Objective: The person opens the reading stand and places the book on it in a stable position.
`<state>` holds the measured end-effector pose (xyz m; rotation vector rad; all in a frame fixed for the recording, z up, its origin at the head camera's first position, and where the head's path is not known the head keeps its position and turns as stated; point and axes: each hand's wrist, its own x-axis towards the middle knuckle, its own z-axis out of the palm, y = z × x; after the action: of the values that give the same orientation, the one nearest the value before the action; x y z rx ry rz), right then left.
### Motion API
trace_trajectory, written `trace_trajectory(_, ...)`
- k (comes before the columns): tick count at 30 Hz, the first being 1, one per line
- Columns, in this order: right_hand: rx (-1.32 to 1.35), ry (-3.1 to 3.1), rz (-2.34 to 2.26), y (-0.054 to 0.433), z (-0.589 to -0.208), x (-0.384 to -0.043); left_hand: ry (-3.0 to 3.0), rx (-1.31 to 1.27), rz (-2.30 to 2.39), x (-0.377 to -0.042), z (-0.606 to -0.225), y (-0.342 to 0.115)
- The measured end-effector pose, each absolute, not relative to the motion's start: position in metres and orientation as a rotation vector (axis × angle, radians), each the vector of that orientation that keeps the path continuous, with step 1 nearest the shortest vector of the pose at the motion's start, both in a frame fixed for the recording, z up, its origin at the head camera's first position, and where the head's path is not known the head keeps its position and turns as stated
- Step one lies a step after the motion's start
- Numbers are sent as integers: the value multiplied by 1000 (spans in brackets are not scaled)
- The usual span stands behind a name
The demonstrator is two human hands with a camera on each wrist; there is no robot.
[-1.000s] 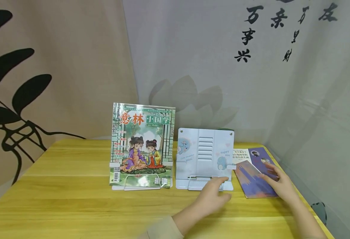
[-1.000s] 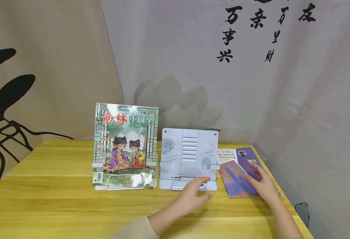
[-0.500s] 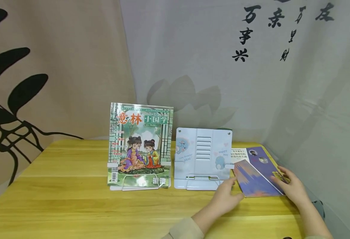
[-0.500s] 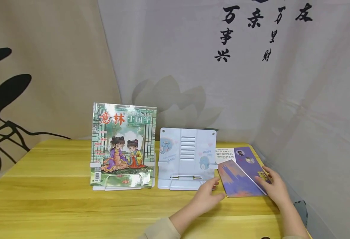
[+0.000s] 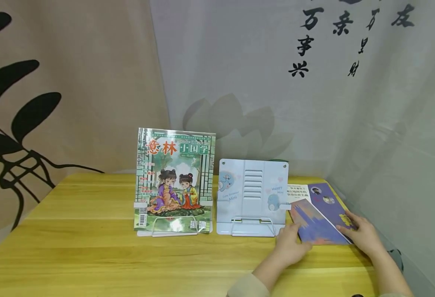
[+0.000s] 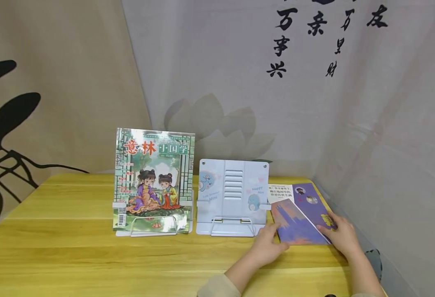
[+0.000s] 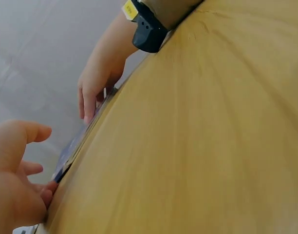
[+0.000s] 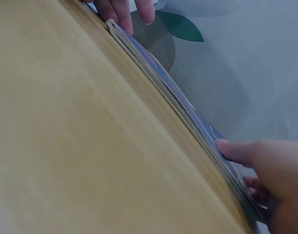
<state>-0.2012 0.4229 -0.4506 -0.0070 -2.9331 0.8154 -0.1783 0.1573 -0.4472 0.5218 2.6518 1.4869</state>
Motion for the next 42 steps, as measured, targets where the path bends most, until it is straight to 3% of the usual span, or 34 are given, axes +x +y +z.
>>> trace_trajectory(9,35,-2943,651,429,-448,-202,2700,457,1473,-174,-446,162)
trace_trajectory(22,-18,-2961,700,424,-448,-197,2828,566,1336,-176,-453,163)
trace_trajectory(36,23,-2912,695,424,-449,-197,2372,555,1839,-176,-455,154)
trace_trajectory(42,-91,-2869,1000,423,-446,-193,2296,572,1851,-174,-456,150)
